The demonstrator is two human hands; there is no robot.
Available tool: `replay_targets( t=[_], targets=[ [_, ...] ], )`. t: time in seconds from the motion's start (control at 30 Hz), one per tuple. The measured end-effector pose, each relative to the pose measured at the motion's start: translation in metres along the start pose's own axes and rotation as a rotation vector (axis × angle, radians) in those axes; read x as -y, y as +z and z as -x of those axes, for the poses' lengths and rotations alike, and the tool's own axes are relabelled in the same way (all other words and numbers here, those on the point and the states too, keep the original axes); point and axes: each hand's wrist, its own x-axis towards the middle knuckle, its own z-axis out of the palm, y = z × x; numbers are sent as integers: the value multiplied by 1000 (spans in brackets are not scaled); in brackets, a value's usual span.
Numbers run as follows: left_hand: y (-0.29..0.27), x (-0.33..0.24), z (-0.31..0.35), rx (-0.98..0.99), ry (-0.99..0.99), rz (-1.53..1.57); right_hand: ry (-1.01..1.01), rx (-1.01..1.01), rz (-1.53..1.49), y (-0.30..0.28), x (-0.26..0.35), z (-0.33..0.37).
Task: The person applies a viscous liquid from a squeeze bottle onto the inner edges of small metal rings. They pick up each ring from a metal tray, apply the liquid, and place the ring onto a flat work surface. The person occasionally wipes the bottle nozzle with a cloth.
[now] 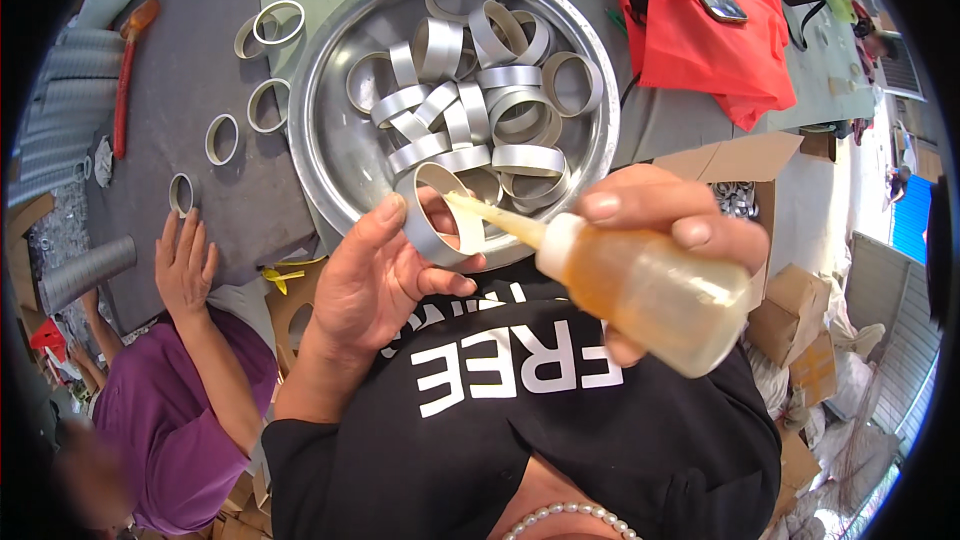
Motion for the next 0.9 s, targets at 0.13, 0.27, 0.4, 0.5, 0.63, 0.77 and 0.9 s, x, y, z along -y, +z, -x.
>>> replay_targets(
  t=[0.13, 0.27, 0.4, 0.5, 0.63, 0.77, 0.9],
  targets=[
    [6, 1, 4, 11, -49, -42, -67, 106, 140, 8, -2, -2],
    [15, 2, 5, -55, 34, -178, -114, 169, 232, 6, -6, -3],
    [17, -3, 6, -65, 141, -377, -96, 217, 246, -1, -6, -2],
    [25, 2, 4, -37, 407, -514, 32, 219, 174, -4, 2, -2],
    [13, 0, 2, 48, 646, -943, 279, 140, 17, -10, 11, -14],
    [16, -1, 0, 73, 829, -1136, 408, -192, -55, 5, -2, -5],
    [23, -6, 1, 122, 942, -1335, 593, -327, -194, 6, -9, -6]
  ],
)
